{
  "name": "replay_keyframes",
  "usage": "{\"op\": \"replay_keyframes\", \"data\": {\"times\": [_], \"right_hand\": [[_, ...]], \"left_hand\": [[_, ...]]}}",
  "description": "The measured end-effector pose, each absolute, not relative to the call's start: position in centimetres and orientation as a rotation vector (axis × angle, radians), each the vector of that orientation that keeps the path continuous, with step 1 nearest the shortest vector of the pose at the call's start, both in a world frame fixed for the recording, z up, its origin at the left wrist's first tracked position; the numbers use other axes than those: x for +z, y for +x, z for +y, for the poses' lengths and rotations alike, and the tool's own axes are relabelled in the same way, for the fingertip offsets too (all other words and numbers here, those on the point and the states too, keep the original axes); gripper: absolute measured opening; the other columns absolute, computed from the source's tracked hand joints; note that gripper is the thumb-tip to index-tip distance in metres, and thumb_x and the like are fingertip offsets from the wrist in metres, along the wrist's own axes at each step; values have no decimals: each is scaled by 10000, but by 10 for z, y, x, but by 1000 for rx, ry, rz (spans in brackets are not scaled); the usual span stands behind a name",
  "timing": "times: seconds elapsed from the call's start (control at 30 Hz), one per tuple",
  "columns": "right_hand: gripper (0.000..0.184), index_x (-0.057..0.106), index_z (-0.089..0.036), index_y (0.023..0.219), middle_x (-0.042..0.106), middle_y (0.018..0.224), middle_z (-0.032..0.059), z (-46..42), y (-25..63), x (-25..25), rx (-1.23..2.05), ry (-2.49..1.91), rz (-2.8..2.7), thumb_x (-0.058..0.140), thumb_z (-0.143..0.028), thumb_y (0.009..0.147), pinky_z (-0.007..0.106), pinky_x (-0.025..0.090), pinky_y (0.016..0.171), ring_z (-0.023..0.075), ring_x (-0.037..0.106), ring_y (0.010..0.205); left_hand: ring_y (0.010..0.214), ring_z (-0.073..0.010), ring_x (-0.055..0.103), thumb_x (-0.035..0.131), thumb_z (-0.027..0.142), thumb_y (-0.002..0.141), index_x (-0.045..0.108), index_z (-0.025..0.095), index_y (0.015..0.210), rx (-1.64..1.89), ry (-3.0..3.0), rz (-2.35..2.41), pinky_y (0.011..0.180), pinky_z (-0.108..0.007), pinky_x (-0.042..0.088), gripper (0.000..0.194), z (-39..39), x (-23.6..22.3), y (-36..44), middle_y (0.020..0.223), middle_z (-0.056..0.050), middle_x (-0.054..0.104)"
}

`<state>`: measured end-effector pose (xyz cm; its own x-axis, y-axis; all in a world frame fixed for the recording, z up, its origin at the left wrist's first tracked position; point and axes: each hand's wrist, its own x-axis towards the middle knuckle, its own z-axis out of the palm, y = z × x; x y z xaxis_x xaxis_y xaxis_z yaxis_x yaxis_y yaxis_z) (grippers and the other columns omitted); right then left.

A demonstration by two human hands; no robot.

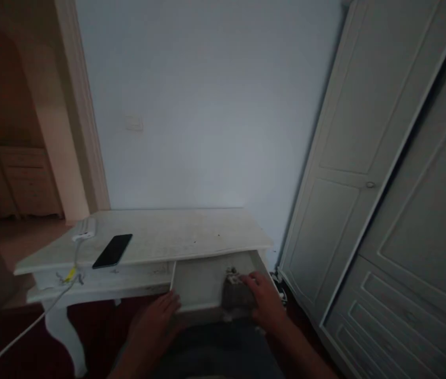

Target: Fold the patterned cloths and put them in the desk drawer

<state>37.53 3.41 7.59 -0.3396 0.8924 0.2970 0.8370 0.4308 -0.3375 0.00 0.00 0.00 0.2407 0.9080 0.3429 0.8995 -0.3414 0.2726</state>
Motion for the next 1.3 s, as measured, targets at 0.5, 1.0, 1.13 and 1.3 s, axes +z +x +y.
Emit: {"op": "replay_keyframes", "data": {"times": [0.5, 1.0, 1.13, 1.3], "right_hand": [[735, 610, -247, 1311, 628, 1303, 103, 21, 251, 75, 232, -1299, -2289, 840, -456, 645, 465, 459, 1073, 358, 561, 1193], [715, 621, -240, 1407, 642, 1285, 122, 39, 418, 102, 154, -1541, -2401, 731, -193, 702, 454, 447, 1035, 340, 601, 1185], [864, 583, -241, 1434, 603, 1362, 140, 37, 397, 84, 130, -1518, -2381, 885, -421, 644, 496, 418, 1080, 381, 556, 1245], [930, 649, -210, 1310, 651, 1320, 145, 49, 289, 65, 139, -1343, -2494, 940, -680, 563, 549, 423, 1092, 404, 570, 1217]], "left_hand": [[1503, -336, 499, 710, 210, 836, 112, 363, 1720, 826, 2570, 1555, 1240, -511, 447, 1078, 28, 20, 23, 1697, -84, 438], [1359, -357, 635, 698, 553, 931, 621, 421, 1477, 846, 2641, 1563, 1169, -564, 529, 566, 30, 21, 3, 1492, -40, 677], [1331, -308, 659, 547, 545, 1033, 631, 361, 1475, 740, 2643, 1506, 1193, -538, 503, 486, 55, 21, 33, 1452, -52, 707], [1367, -251, 634, 347, 425, 1113, 568, 296, 1536, 700, 2604, 1524, 1258, -522, 410, 494, 63, 7, 33, 1499, -57, 674]]}}
